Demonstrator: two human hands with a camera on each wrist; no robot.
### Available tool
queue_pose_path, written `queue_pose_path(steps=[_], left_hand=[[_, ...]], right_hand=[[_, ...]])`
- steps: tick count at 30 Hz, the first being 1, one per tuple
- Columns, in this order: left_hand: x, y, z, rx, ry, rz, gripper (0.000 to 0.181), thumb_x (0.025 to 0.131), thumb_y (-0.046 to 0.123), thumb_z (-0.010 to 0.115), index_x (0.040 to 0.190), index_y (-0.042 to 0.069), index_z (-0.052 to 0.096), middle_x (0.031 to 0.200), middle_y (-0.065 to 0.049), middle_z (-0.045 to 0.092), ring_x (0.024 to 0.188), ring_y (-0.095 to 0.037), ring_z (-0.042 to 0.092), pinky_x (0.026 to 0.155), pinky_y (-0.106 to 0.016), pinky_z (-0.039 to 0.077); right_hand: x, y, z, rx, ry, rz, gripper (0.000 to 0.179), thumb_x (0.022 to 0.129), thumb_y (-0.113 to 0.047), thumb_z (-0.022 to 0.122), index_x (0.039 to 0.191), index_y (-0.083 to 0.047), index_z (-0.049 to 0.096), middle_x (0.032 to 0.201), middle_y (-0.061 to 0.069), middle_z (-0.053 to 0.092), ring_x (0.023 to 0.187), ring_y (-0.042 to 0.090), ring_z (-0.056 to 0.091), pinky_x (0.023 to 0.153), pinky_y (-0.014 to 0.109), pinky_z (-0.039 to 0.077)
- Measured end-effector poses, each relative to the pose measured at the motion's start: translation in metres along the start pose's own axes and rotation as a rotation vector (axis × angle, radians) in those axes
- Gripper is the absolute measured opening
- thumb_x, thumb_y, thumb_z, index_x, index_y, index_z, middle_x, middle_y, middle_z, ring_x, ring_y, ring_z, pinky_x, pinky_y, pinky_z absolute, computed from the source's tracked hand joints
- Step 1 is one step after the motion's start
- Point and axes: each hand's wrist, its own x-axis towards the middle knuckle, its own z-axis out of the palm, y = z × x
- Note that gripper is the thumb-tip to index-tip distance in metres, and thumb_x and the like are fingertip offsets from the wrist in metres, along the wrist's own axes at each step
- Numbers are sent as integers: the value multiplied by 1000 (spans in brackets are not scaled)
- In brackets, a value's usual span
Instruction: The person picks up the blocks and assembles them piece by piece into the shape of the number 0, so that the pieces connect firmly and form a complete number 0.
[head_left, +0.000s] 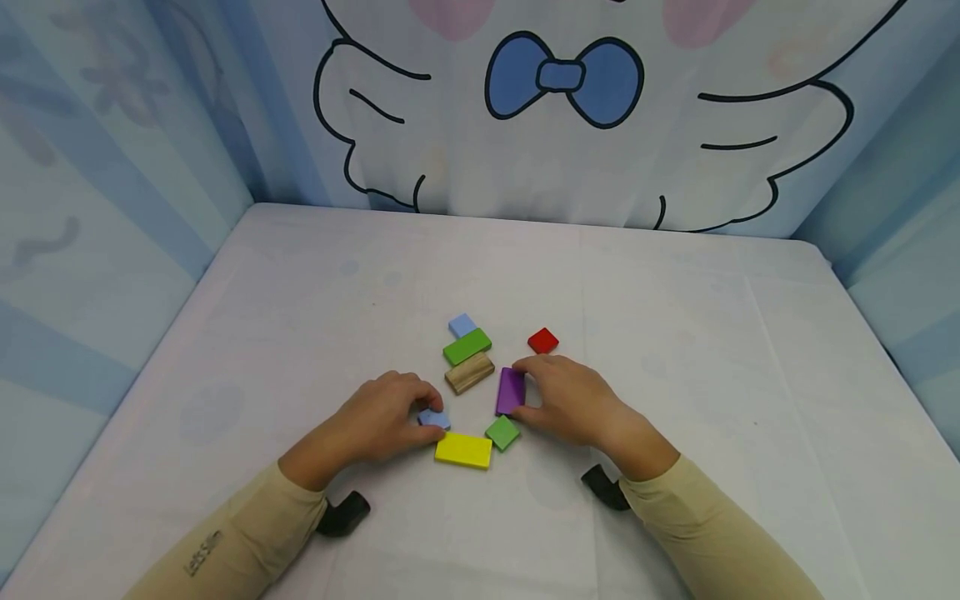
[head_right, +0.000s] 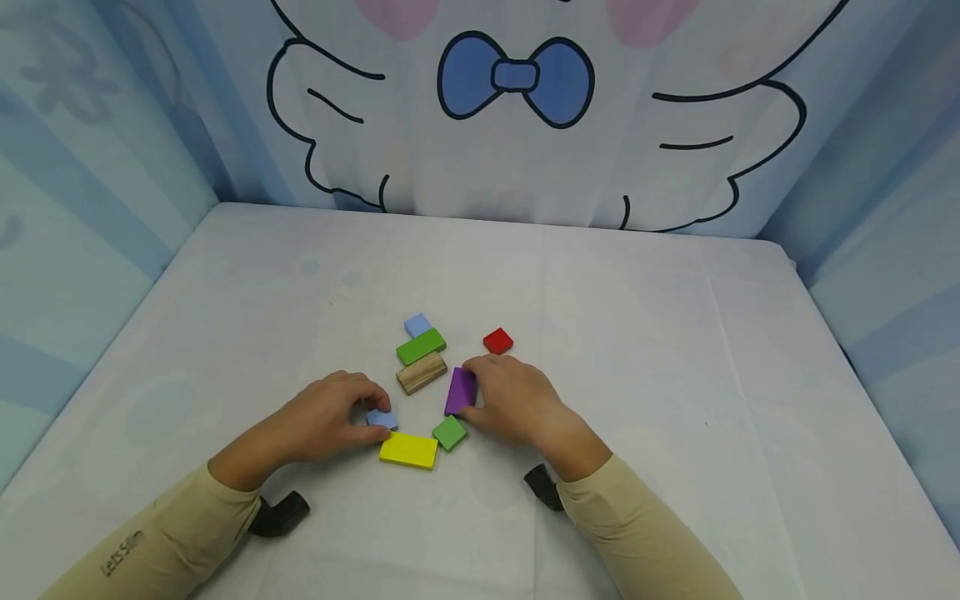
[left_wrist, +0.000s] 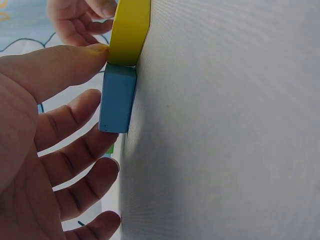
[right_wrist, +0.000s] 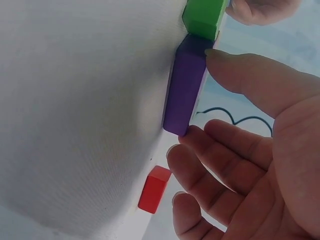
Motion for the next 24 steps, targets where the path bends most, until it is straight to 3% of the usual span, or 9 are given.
queue_pose_path(steps=[18,24], left_hand=[[1,-2,1,7,9,10,22,85,31,81,99,17,71,95,6,63,91,-17,53,83,-37,47],[1,-3,1,3,7,15,22,85,31,81,99,16,71,95,6,63,91,-17,53,83,-38,47]], right_hand=[[1,0,-2,-5,-14,-1,58,89,-32,76,135,-2,57,129,13,63,117,30,59,98,46,49],[3,9,-7,48,37,22,58,91,-33,73,137,-1,57,132,15,61,122,32,57,101,49,46]])
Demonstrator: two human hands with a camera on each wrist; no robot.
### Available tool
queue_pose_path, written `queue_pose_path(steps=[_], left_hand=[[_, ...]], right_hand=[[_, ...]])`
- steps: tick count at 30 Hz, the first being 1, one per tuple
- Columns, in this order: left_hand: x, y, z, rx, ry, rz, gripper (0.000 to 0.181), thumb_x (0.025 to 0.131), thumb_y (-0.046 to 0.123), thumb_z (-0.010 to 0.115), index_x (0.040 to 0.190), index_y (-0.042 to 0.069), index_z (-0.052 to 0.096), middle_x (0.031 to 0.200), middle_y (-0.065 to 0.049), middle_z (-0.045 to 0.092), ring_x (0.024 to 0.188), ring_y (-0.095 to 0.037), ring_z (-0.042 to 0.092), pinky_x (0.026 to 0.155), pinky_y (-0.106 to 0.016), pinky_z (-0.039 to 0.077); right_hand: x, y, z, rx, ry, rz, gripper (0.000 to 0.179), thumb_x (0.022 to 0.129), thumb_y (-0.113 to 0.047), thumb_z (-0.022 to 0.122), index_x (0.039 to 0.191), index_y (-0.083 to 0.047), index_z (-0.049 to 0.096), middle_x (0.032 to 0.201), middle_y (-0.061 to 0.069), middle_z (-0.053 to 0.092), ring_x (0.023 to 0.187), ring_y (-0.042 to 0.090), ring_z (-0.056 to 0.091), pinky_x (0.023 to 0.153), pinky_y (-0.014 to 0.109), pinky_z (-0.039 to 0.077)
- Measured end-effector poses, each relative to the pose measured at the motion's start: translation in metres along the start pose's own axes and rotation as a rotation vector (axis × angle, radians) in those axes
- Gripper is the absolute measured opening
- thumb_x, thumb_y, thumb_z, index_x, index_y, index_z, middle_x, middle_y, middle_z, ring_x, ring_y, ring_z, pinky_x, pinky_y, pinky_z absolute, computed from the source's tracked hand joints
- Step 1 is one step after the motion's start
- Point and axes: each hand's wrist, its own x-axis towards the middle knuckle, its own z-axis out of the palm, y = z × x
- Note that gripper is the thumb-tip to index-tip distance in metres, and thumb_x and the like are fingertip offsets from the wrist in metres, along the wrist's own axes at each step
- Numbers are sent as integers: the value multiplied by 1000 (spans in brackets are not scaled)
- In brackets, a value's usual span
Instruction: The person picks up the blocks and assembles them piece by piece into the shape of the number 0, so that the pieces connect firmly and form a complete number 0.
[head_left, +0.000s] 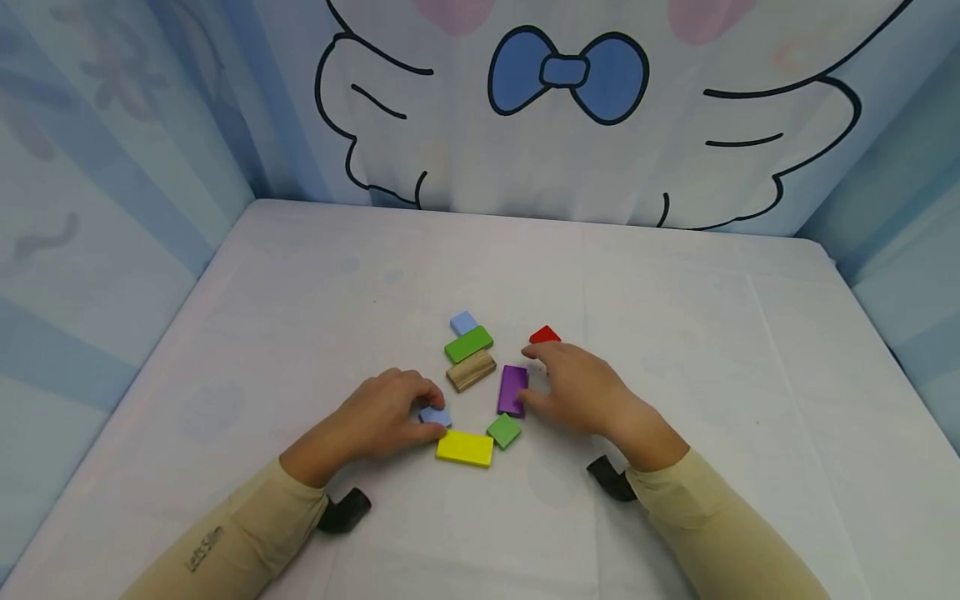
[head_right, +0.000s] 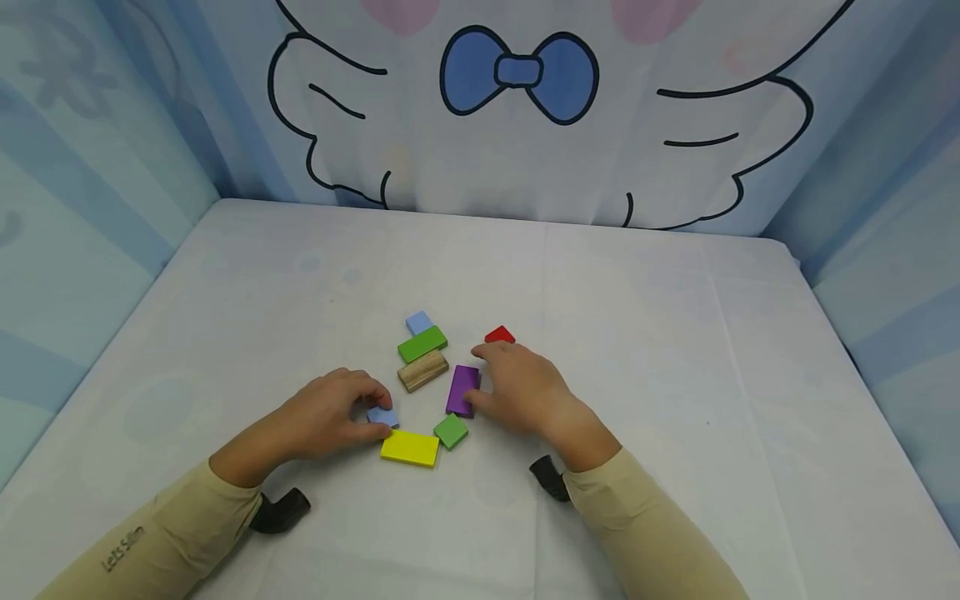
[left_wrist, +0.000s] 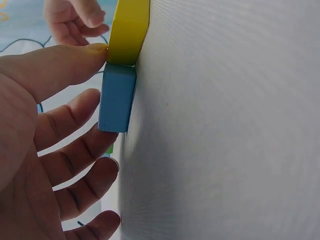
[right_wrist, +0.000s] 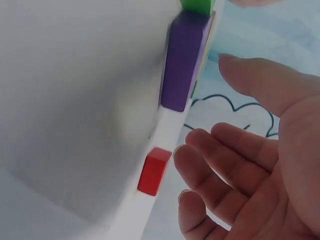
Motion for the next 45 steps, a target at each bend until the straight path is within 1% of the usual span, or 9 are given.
queue_pose_path(steps=[7,12,16,19,21,25,31,39,45], left_hand=[[1,0,0,-3,-4,-4,23,85,31,81,99,16,71,95,7,63,91,-17,53,83,-37,47],[1,0,0,-7,-5,-5,22,85,31,81,99,16,71,94,7,63,90,-16,53,82,-37,47],[0,0,0,-8,0,0,22,85,31,81,98,16,71,95,7,63,90,-16,53,82,-37,46],[0,0,0,-6,-1,-6,22,85,31,81,98,17,71,95,7,63,90,-16,52,82,-37,46],[0,1,1,-4,-3,-14,22,85,31,81,98,17,71,95,7,63,90,-16,52,82,-36,46],[0,1,1,0,-2,-23,23,84,32,81,98,17,71,94,7,63,90,-16,52,82,-36,46],[-1,1,2,2,1,-21,22,84,32,82,98,18,71,94,8,62,90,-16,51,82,-36,46],[-1,1,1,0,5,-17,22,84,31,82,98,17,70,93,8,62,89,-15,51,81,-36,46],[-1,0,2,-6,16,9,21,84,30,82,97,17,71,91,8,62,87,-15,52,79,-36,46]], right_hand=[[7,11,-10,83,68,26,49,92,-23,71,134,0,58,118,12,66,103,28,62,87,44,53],[13,16,-16,63,105,78,50,92,-21,71,135,2,57,123,16,64,104,31,62,90,47,52],[20,23,-15,47,112,133,52,92,-22,72,135,3,56,127,19,62,110,34,61,95,49,50],[24,28,-12,56,111,153,51,93,-21,71,134,4,56,127,21,62,114,35,59,97,50,47],[27,32,-10,70,112,154,48,94,-20,70,132,5,57,125,21,63,113,35,60,98,50,47],[31,36,-7,104,116,158,42,95,-17,68,129,5,59,118,19,66,105,32,62,94,47,49],[33,37,-5,86,117,143,37,95,-14,67,127,4,60,113,16,67,98,29,63,89,45,51],[36,32,-6,131,95,100,34,94,-4,61,127,2,62,116,15,67,100,29,63,90,44,52],[37,31,-5,159,83,75,37,94,-1,57,131,3,58,123,17,65,110,32,62,97,47,48]])
